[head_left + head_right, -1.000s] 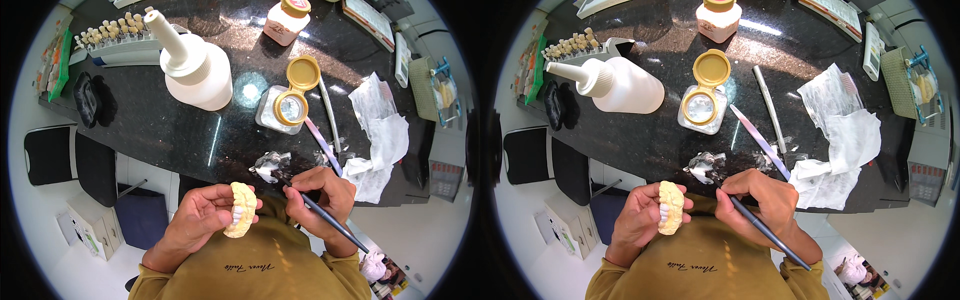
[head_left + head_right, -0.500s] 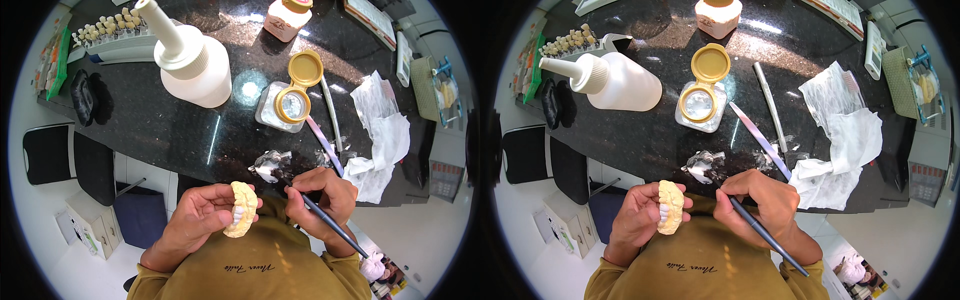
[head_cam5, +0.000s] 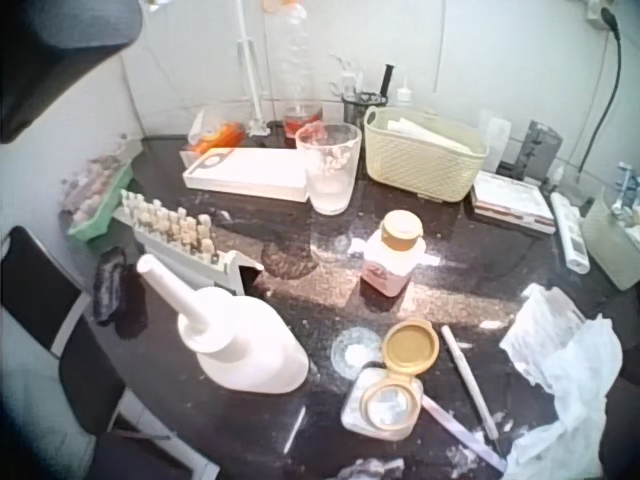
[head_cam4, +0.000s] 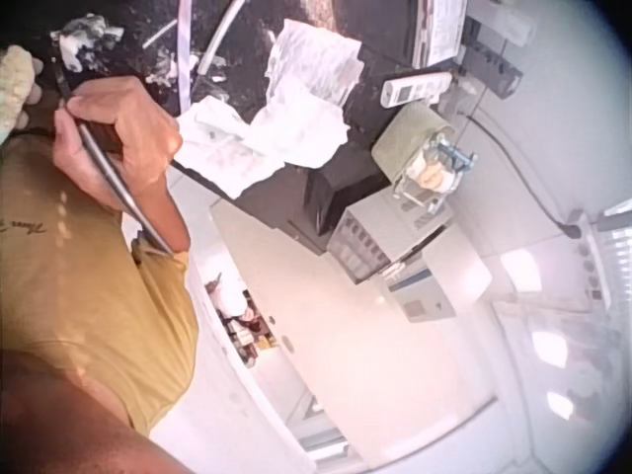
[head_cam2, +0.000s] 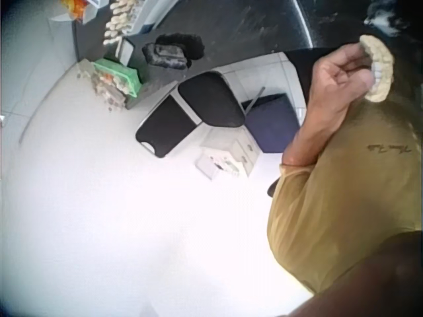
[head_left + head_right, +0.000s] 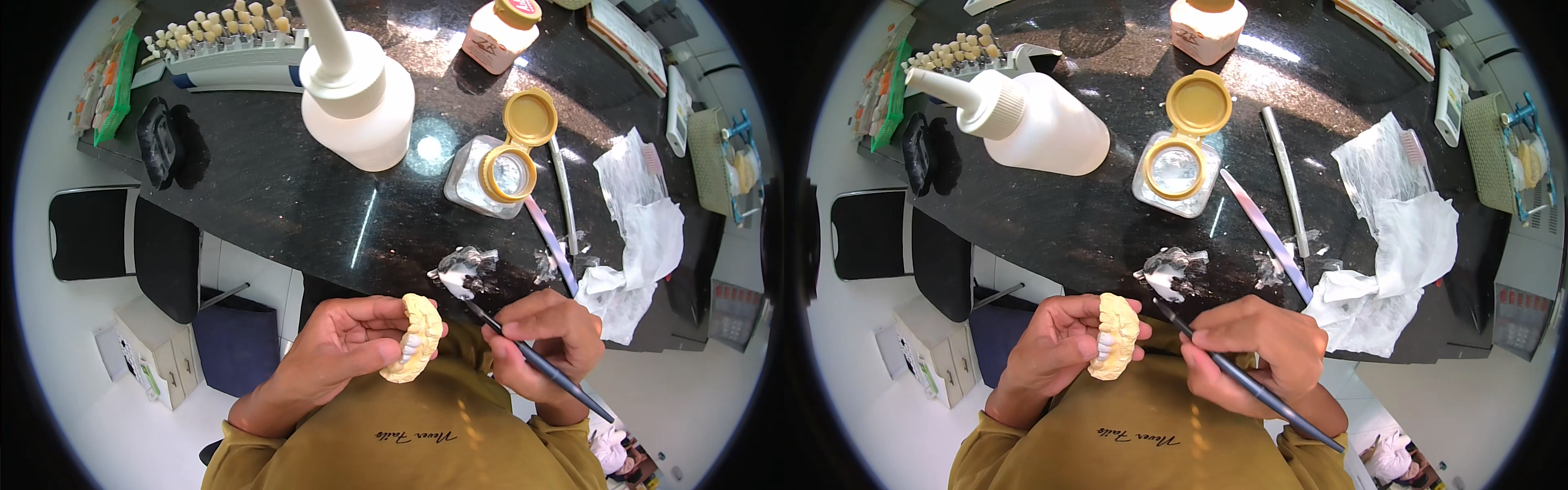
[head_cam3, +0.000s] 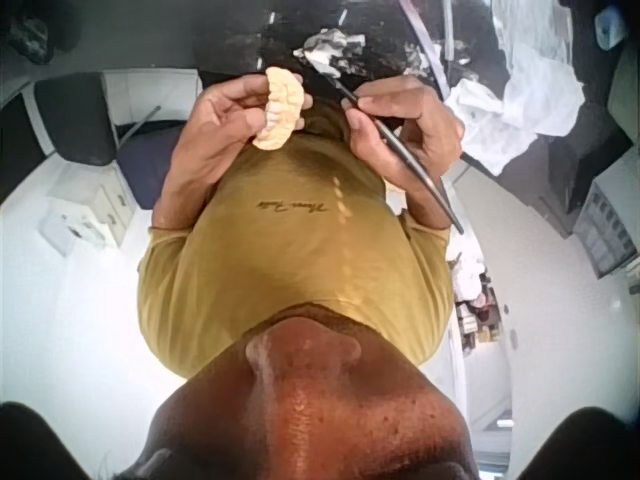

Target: The person applies a white substance to a dental model using a small brush, frequently dipping the brush into a small container and dabbing it on a paper towel.

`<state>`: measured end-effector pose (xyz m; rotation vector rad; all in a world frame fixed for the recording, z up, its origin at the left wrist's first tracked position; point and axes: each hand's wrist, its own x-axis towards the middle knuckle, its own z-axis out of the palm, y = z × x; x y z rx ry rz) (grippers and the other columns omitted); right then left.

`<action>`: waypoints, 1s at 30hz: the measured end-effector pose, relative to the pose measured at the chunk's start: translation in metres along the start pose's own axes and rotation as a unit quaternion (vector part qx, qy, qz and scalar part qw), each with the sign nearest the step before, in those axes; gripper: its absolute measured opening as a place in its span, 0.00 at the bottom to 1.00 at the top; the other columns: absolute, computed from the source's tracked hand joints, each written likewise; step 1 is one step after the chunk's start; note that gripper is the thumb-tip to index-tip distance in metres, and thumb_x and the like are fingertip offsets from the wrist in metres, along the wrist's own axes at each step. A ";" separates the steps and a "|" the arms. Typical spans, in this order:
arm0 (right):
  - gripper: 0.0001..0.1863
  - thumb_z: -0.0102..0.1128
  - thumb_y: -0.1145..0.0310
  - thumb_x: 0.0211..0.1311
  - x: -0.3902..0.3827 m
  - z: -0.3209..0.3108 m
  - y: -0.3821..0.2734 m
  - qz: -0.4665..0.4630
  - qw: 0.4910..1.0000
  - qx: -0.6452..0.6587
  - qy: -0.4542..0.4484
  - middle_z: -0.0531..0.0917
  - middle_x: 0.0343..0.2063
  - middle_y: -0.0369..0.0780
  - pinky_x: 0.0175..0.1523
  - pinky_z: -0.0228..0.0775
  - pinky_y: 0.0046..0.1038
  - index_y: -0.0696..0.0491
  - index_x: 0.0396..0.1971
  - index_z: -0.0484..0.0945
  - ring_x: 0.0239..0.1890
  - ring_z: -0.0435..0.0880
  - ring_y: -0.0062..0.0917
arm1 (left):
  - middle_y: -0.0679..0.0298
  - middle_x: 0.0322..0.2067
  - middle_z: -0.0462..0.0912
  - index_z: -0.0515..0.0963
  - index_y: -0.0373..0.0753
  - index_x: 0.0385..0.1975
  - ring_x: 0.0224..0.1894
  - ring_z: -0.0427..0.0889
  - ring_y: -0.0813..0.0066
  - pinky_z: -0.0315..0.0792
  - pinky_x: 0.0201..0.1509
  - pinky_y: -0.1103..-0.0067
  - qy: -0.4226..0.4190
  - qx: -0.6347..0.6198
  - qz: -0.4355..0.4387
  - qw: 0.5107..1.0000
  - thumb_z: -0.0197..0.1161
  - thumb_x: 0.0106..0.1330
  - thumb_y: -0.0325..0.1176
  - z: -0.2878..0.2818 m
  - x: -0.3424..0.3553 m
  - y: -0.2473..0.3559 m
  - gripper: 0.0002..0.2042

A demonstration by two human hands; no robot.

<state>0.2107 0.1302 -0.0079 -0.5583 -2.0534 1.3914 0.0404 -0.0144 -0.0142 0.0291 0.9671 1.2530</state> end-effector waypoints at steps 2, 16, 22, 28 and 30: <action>0.12 0.70 0.81 0.38 -0.002 -0.002 -0.002 -0.002 0.998 0.066 -0.008 0.82 0.22 0.42 0.26 0.75 0.21 0.59 0.25 0.77 0.22 0.84 0.29 | 0.45 0.45 0.78 0.68 0.22 0.52 0.46 0.81 0.61 0.75 0.52 0.70 -0.009 -0.002 0.001 1.000 0.68 0.55 0.39 -0.001 0.000 0.000 0.30; 0.08 0.65 0.79 0.42 0.008 0.018 0.010 -0.139 0.984 0.095 -0.057 0.79 0.18 0.41 0.33 0.81 0.29 0.57 0.21 0.73 0.31 0.86 0.38 | 0.51 0.47 0.78 0.69 0.23 0.52 0.47 0.81 0.66 0.73 0.55 0.73 -0.011 0.005 0.009 1.000 0.68 0.55 0.33 -0.010 0.000 -0.006 0.28; 0.09 0.70 0.79 0.42 0.007 0.017 0.008 -0.115 0.986 0.104 -0.059 0.80 0.19 0.40 0.33 0.80 0.28 0.59 0.22 0.77 0.32 0.86 0.39 | 0.50 0.46 0.79 0.68 0.23 0.53 0.45 0.82 0.63 0.74 0.53 0.72 -0.005 -0.009 0.013 1.000 0.68 0.55 0.33 -0.008 0.000 -0.007 0.29; 0.08 0.69 0.79 0.43 0.008 0.015 0.008 -0.111 0.986 0.101 -0.070 0.80 0.19 0.40 0.34 0.79 0.28 0.58 0.23 0.77 0.33 0.86 0.39 | 0.49 0.45 0.79 0.68 0.22 0.53 0.45 0.82 0.63 0.74 0.53 0.72 0.000 -0.007 0.009 1.000 0.68 0.54 0.33 -0.005 0.000 -0.005 0.29; 0.08 0.69 0.78 0.43 0.007 0.016 0.008 -0.112 0.986 0.103 -0.068 0.80 0.19 0.40 0.34 0.79 0.28 0.58 0.23 0.77 0.33 0.86 0.39 | 0.49 0.45 0.79 0.67 0.22 0.53 0.45 0.82 0.63 0.74 0.54 0.72 -0.002 -0.009 0.012 1.000 0.68 0.54 0.33 -0.005 0.000 -0.005 0.29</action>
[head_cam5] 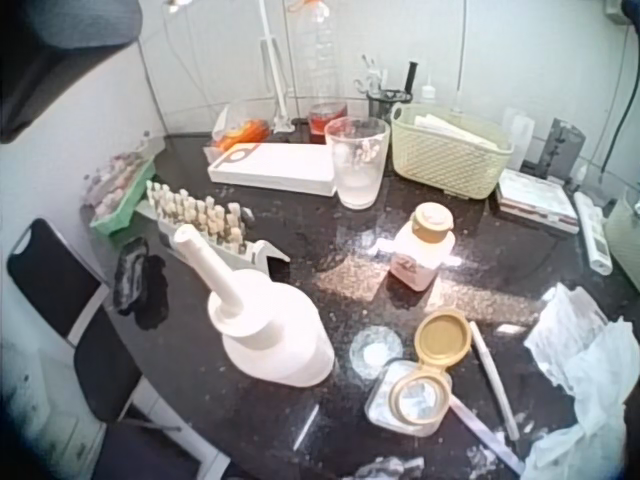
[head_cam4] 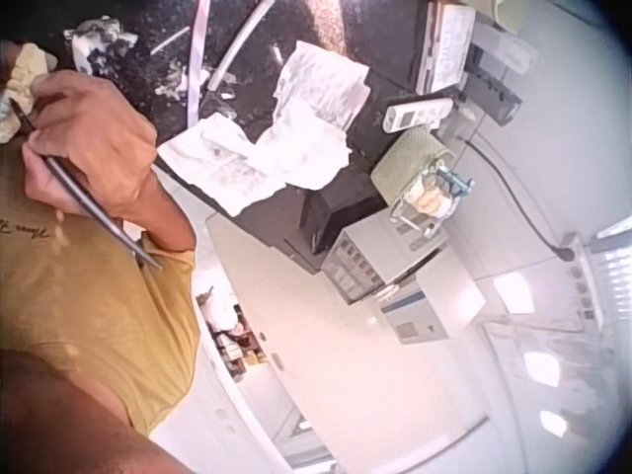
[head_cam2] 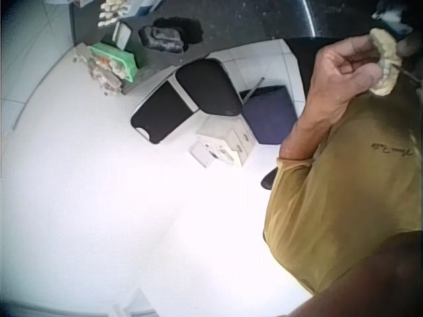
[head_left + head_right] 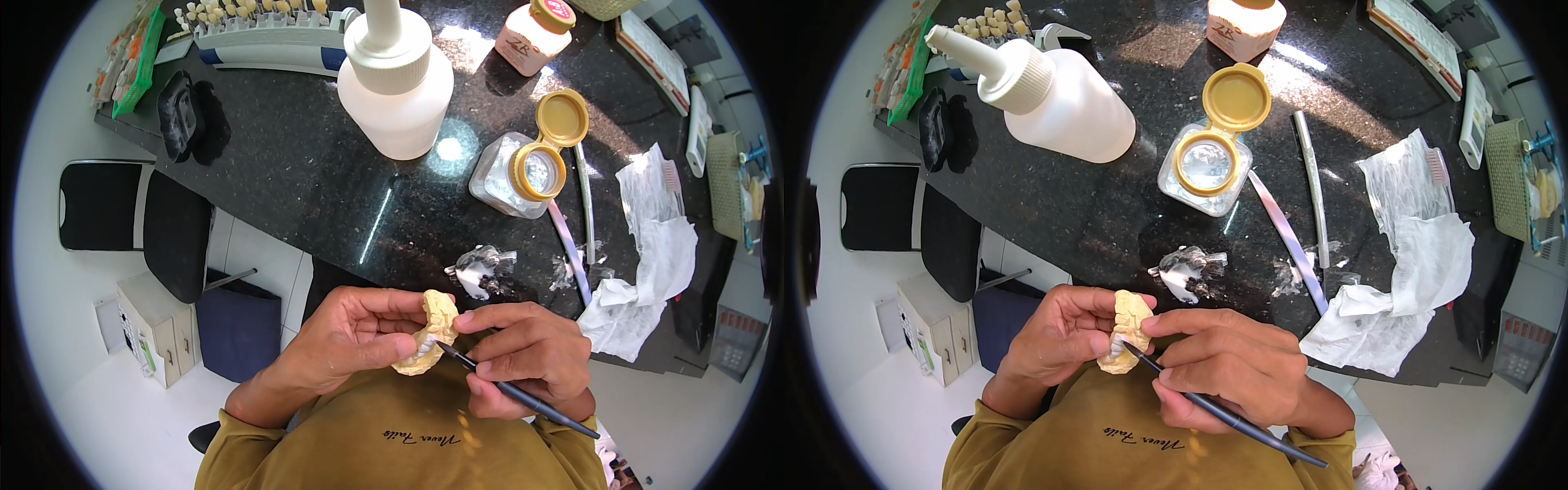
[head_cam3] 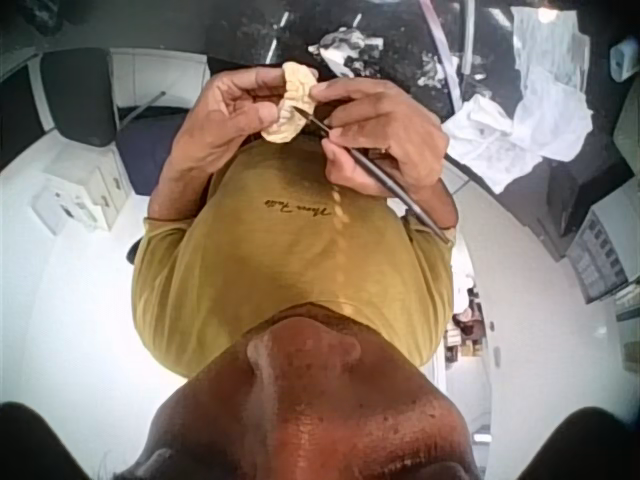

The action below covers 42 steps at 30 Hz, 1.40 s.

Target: The person applies a white substance to a dental model using a small brush, frequently dipping the brush into a small container and dabbing it on a paper towel.

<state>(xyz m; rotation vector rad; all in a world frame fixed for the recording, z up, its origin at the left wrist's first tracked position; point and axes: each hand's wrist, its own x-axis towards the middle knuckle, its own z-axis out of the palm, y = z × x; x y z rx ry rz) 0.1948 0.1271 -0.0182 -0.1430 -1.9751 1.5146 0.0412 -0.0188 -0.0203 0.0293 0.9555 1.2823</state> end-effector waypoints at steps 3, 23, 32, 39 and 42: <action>0.08 0.70 0.78 0.43 -0.001 0.000 0.000 -0.003 1.000 -0.002 0.000 0.80 0.19 0.39 0.34 0.79 0.28 0.58 0.23 0.77 0.33 0.86 0.39 | 0.49 0.45 0.79 0.67 0.22 0.53 0.45 0.82 0.64 0.74 0.54 0.72 -0.002 -0.002 0.003 1.000 0.68 0.55 0.33 0.000 0.000 0.000 0.29; 0.11 0.71 0.79 0.39 -0.002 -0.002 -0.001 -0.015 0.999 -0.030 -0.026 0.80 0.21 0.40 0.38 0.81 0.32 0.57 0.23 0.76 0.36 0.85 0.41 | 0.51 0.48 0.78 0.69 0.24 0.53 0.45 0.81 0.62 0.74 0.53 0.70 -0.003 -0.007 0.001 1.000 0.68 0.55 0.33 -0.001 -0.001 -0.002 0.28; 0.10 0.70 0.80 0.39 -0.001 0.000 -0.001 -0.020 0.999 -0.027 -0.010 0.80 0.21 0.40 0.37 0.80 0.30 0.59 0.25 0.78 0.34 0.85 0.40 | 0.50 0.47 0.78 0.68 0.23 0.53 0.45 0.81 0.62 0.74 0.53 0.70 -0.011 -0.008 0.005 1.000 0.67 0.56 0.33 0.000 0.000 -0.001 0.28; 0.11 0.70 0.80 0.38 0.002 0.000 -0.002 -0.018 0.999 -0.035 -0.014 0.81 0.22 0.40 0.37 0.80 0.30 0.59 0.24 0.78 0.34 0.85 0.40 | 0.49 0.45 0.79 0.67 0.22 0.53 0.46 0.81 0.63 0.74 0.54 0.71 -0.010 -0.004 -0.004 1.000 0.67 0.56 0.33 0.000 -0.001 0.000 0.29; 0.11 0.70 0.80 0.38 0.003 0.000 -0.002 -0.019 0.999 -0.035 -0.016 0.80 0.22 0.40 0.37 0.81 0.31 0.59 0.25 0.78 0.34 0.85 0.40 | 0.49 0.45 0.79 0.67 0.22 0.53 0.46 0.81 0.63 0.74 0.54 0.71 -0.009 -0.005 -0.007 1.000 0.67 0.56 0.33 0.000 0.000 0.001 0.28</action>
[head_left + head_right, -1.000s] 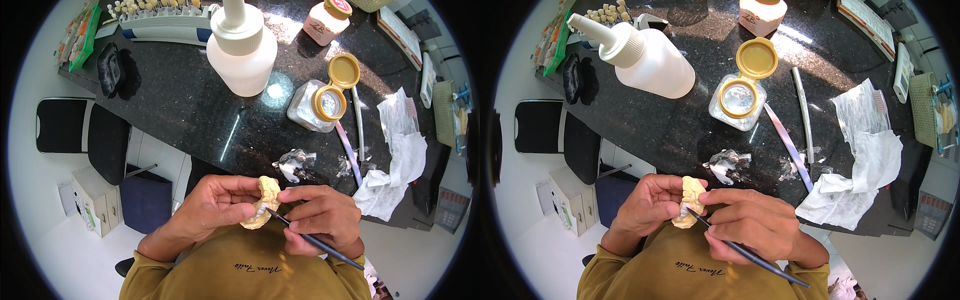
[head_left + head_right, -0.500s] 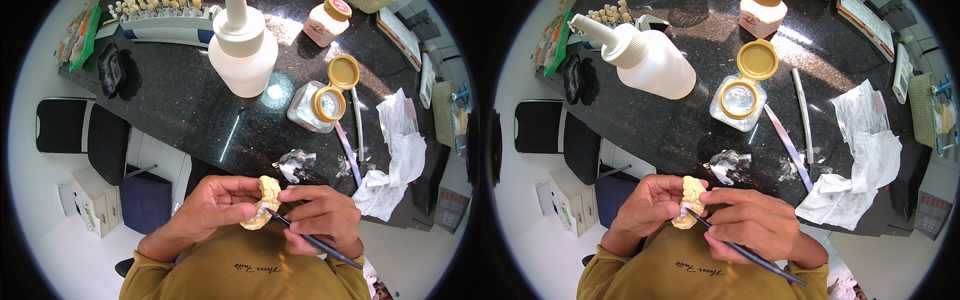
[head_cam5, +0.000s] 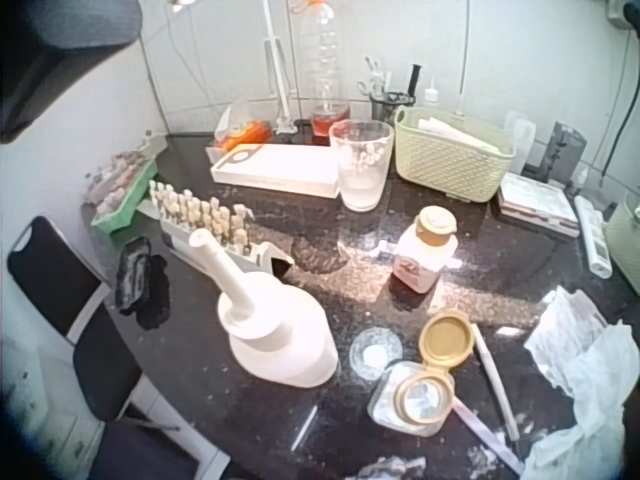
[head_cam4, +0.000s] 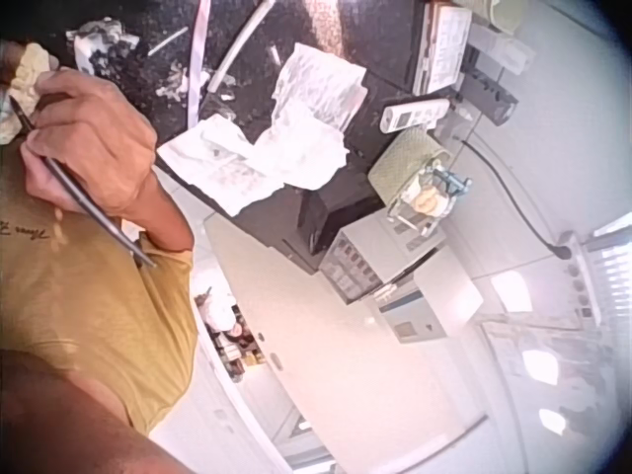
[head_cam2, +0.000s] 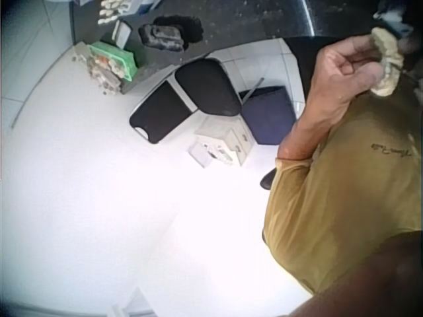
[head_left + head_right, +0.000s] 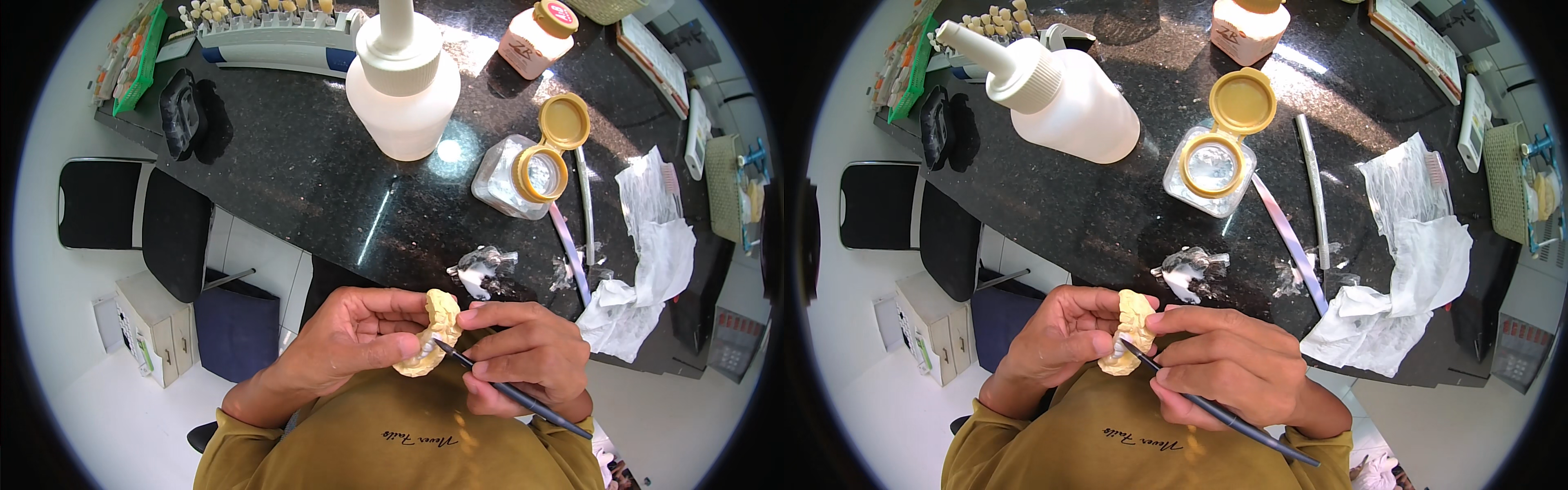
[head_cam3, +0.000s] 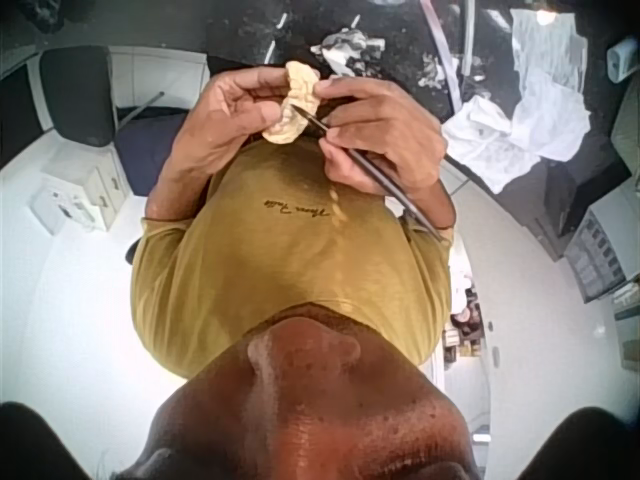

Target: The person applies a white substance to a dental model using a small brush, frequently dipping the brush into a small container and dabbing it on a paper towel.

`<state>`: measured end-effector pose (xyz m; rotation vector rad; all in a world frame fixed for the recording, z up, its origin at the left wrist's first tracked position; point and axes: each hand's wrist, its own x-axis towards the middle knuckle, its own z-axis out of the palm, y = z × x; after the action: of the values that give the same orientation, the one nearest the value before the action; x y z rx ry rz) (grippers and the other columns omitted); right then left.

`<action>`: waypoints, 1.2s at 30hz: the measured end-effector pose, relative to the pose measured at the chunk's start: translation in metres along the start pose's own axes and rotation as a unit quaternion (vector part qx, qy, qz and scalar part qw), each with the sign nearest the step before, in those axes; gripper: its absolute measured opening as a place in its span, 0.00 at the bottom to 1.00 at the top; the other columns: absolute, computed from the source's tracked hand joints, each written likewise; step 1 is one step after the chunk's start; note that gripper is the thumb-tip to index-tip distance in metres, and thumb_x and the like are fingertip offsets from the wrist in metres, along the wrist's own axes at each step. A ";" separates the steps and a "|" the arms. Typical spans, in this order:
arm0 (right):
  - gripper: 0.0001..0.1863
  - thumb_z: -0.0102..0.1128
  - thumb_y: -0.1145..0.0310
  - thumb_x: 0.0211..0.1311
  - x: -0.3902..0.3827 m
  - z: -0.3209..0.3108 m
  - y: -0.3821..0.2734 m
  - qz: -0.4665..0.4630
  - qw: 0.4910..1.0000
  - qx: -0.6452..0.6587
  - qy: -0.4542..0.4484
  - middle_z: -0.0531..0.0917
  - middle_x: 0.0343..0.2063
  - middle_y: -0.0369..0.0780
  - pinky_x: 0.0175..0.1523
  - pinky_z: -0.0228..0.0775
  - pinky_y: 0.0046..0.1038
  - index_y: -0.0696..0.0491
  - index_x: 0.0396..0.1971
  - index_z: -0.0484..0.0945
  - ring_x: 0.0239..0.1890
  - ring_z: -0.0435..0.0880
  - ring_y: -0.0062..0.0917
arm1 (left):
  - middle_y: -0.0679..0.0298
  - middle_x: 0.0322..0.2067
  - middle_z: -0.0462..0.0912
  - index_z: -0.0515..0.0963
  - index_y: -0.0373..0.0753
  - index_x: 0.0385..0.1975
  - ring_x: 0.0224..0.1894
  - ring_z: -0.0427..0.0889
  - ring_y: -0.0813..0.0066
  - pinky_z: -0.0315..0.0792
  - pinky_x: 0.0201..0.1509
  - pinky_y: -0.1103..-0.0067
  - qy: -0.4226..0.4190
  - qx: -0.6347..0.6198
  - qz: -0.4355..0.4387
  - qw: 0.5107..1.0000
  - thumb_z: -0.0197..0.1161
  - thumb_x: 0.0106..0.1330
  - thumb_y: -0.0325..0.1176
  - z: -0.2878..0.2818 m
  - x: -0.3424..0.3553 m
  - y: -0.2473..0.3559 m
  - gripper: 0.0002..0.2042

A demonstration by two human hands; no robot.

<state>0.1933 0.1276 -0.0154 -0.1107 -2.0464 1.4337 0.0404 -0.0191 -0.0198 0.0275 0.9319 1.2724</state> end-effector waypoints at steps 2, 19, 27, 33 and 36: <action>0.11 0.70 0.80 0.38 0.000 -0.001 0.000 0.000 1.000 0.002 -0.005 0.80 0.22 0.41 0.38 0.81 0.32 0.59 0.25 0.77 0.34 0.85 0.40 | 0.49 0.45 0.79 0.67 0.22 0.53 0.46 0.81 0.63 0.74 0.54 0.71 0.000 -0.002 -0.001 1.000 0.67 0.56 0.33 0.000 0.000 0.001 0.28; 0.12 0.71 0.79 0.38 -0.001 -0.002 0.002 -0.004 1.000 0.013 -0.005 0.81 0.23 0.41 0.41 0.80 0.35 0.58 0.26 0.77 0.35 0.85 0.40 | 0.56 0.44 0.79 0.70 0.27 0.53 0.46 0.79 0.76 0.73 0.53 0.80 -0.028 -0.022 -0.016 0.999 0.61 0.60 0.24 -0.002 -0.001 0.004 0.20; 0.12 0.71 0.79 0.38 -0.002 -0.003 0.002 -0.003 1.000 0.015 -0.008 0.81 0.23 0.41 0.42 0.80 0.36 0.58 0.26 0.77 0.36 0.85 0.41 | 0.50 0.45 0.79 0.68 0.23 0.53 0.45 0.81 0.62 0.73 0.54 0.71 -0.007 -0.004 -0.004 1.000 0.67 0.57 0.36 -0.001 0.000 0.001 0.29; 0.13 0.71 0.79 0.37 -0.001 -0.002 0.001 0.001 1.000 0.004 -0.009 0.81 0.23 0.41 0.43 0.80 0.36 0.58 0.26 0.77 0.36 0.85 0.41 | 0.50 0.46 0.78 0.68 0.23 0.53 0.46 0.81 0.62 0.73 0.54 0.71 -0.014 -0.002 -0.001 1.000 0.67 0.58 0.37 -0.003 0.000 0.000 0.28; 0.13 0.71 0.79 0.37 -0.001 -0.002 0.001 0.002 1.000 0.001 -0.013 0.81 0.23 0.41 0.43 0.80 0.36 0.57 0.27 0.77 0.36 0.85 0.40 | 0.50 0.47 0.78 0.68 0.23 0.53 0.46 0.81 0.62 0.73 0.54 0.70 -0.015 -0.001 -0.002 1.000 0.67 0.57 0.37 -0.003 0.001 0.000 0.28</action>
<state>0.1953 0.1296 -0.0168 -0.0977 -2.0670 1.4460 0.0388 -0.0201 -0.0225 0.0436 0.9049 1.2665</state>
